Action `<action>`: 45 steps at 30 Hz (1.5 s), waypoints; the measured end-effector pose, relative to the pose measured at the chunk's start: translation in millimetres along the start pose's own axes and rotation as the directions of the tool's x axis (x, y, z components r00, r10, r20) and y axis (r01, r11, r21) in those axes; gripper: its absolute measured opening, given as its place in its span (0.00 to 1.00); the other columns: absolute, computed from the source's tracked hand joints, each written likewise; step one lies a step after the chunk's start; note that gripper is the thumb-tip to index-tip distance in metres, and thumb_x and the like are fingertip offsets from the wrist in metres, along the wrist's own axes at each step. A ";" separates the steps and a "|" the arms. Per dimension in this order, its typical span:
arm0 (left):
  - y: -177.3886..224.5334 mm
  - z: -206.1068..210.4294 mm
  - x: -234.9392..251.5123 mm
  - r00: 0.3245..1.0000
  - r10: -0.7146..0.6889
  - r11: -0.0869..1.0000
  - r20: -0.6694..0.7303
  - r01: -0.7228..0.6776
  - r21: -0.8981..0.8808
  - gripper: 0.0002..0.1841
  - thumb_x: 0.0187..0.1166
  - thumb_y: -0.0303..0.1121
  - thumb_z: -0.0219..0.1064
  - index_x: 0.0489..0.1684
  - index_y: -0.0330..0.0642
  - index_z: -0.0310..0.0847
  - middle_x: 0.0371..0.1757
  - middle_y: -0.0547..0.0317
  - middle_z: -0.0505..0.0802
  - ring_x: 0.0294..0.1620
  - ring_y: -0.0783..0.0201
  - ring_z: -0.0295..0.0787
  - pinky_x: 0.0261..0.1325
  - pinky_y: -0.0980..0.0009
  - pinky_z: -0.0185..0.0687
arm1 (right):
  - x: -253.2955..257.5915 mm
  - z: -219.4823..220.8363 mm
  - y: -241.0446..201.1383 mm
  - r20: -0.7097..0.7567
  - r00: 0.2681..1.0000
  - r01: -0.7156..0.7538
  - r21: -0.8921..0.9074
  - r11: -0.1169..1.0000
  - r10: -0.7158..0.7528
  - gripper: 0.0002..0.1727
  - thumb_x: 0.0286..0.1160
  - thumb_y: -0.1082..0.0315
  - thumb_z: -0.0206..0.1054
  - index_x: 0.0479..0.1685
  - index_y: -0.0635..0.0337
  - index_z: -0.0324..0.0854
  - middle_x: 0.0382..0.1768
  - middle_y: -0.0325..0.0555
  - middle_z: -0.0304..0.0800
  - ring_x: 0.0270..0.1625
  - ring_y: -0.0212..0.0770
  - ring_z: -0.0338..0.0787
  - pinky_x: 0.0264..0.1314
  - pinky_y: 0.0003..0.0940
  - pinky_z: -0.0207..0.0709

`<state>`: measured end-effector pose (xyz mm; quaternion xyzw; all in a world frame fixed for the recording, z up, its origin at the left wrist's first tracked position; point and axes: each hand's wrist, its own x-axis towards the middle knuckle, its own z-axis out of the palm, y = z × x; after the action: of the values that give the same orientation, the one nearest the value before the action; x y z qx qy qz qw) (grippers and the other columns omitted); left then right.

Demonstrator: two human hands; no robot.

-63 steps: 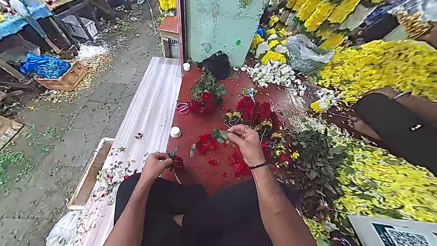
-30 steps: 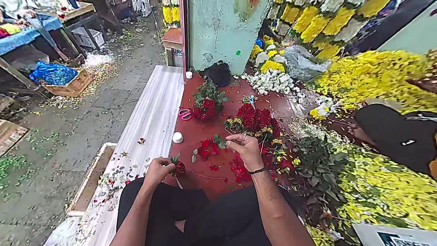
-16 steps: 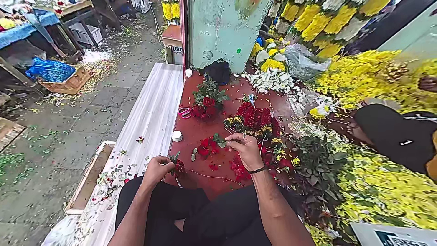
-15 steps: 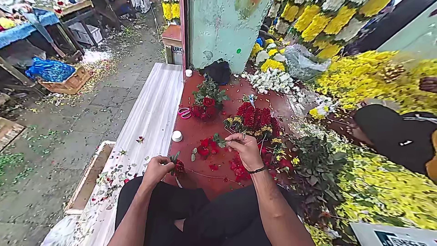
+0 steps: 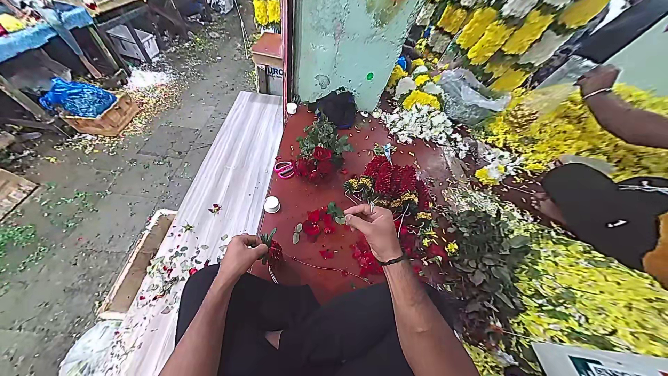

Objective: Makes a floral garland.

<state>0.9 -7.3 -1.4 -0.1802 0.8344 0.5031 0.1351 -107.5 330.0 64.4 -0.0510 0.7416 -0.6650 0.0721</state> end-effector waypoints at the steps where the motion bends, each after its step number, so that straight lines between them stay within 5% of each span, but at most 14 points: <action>1: -0.4 0.0 0.3 1.000 0.003 1.000 0.001 -0.003 0.007 0.08 0.64 0.43 0.75 0.26 0.51 0.91 0.31 0.65 0.90 0.33 0.67 0.86 0.39 0.58 0.82 | 0.3 -0.2 0.6 0.005 1.000 -0.008 -0.001 1.000 0.008 0.10 0.65 0.76 0.78 0.45 0.64 0.92 0.37 0.52 0.95 0.30 0.42 0.91 0.34 0.35 0.88; 8: -0.4 0.5 1.1 1.000 -0.006 1.000 0.000 0.006 0.012 0.08 0.64 0.43 0.76 0.27 0.50 0.92 0.32 0.64 0.91 0.35 0.65 0.87 0.41 0.57 0.83 | 0.9 1.3 1.2 0.030 0.999 -0.024 0.025 0.999 0.023 0.07 0.74 0.75 0.73 0.47 0.66 0.87 0.34 0.53 0.94 0.31 0.43 0.91 0.34 0.34 0.87; 19: 7.1 1.9 -3.0 0.997 -0.049 0.999 0.051 0.050 -0.017 0.10 0.64 0.43 0.76 0.30 0.46 0.91 0.31 0.61 0.92 0.33 0.65 0.88 0.42 0.56 0.85 | -3.3 15.2 10.5 0.154 0.988 -0.007 -0.016 1.000 0.009 0.08 0.68 0.73 0.74 0.42 0.68 0.90 0.35 0.52 0.94 0.30 0.42 0.90 0.36 0.36 0.88; 26: 13.2 6.7 -6.8 0.979 -0.022 0.999 0.205 0.026 -0.021 0.10 0.69 0.41 0.77 0.37 0.46 0.95 0.37 0.60 0.95 0.40 0.65 0.91 0.50 0.55 0.86 | -25.0 70.3 24.0 0.344 0.933 -0.112 0.004 0.994 0.104 0.13 0.63 0.76 0.77 0.46 0.68 0.85 0.36 0.51 0.92 0.34 0.43 0.91 0.35 0.37 0.88; 32: 17.0 12.0 -9.9 0.944 0.022 1.000 0.330 -0.019 -0.011 0.09 0.73 0.37 0.72 0.43 0.46 0.96 0.44 0.59 0.97 0.47 0.66 0.92 0.57 0.56 0.87 | -33.5 116.5 56.9 0.429 0.897 -0.058 -0.119 0.991 0.104 0.13 0.56 0.75 0.79 0.41 0.61 0.84 0.34 0.44 0.93 0.37 0.37 0.92 0.43 0.33 0.88; 41: 17.3 22.3 -9.5 0.931 0.130 0.989 0.342 -0.147 0.026 0.09 0.70 0.39 0.77 0.36 0.45 0.95 0.41 0.58 0.95 0.44 0.65 0.90 0.54 0.57 0.86 | -36.5 120.5 58.4 0.366 0.912 -0.057 -0.331 0.942 0.184 0.20 0.51 0.70 0.82 0.44 0.57 0.81 0.33 0.40 0.93 0.36 0.34 0.93 0.42 0.32 0.90; 45: 18.5 22.5 -9.6 0.947 0.091 0.989 0.309 -0.121 0.081 0.09 0.70 0.40 0.72 0.29 0.46 0.92 0.32 0.61 0.92 0.36 0.65 0.87 0.46 0.56 0.82 | -20.8 103.5 70.2 0.060 0.978 -0.117 -0.632 0.766 0.199 0.19 0.65 0.64 0.75 0.56 0.58 0.85 0.35 0.44 0.92 0.39 0.44 0.92 0.46 0.50 0.87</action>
<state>2.5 22.1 6.9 -0.0485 0.8360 0.4893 0.2437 -67.5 240.0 -15.4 -0.0501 0.9157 -0.3685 0.1525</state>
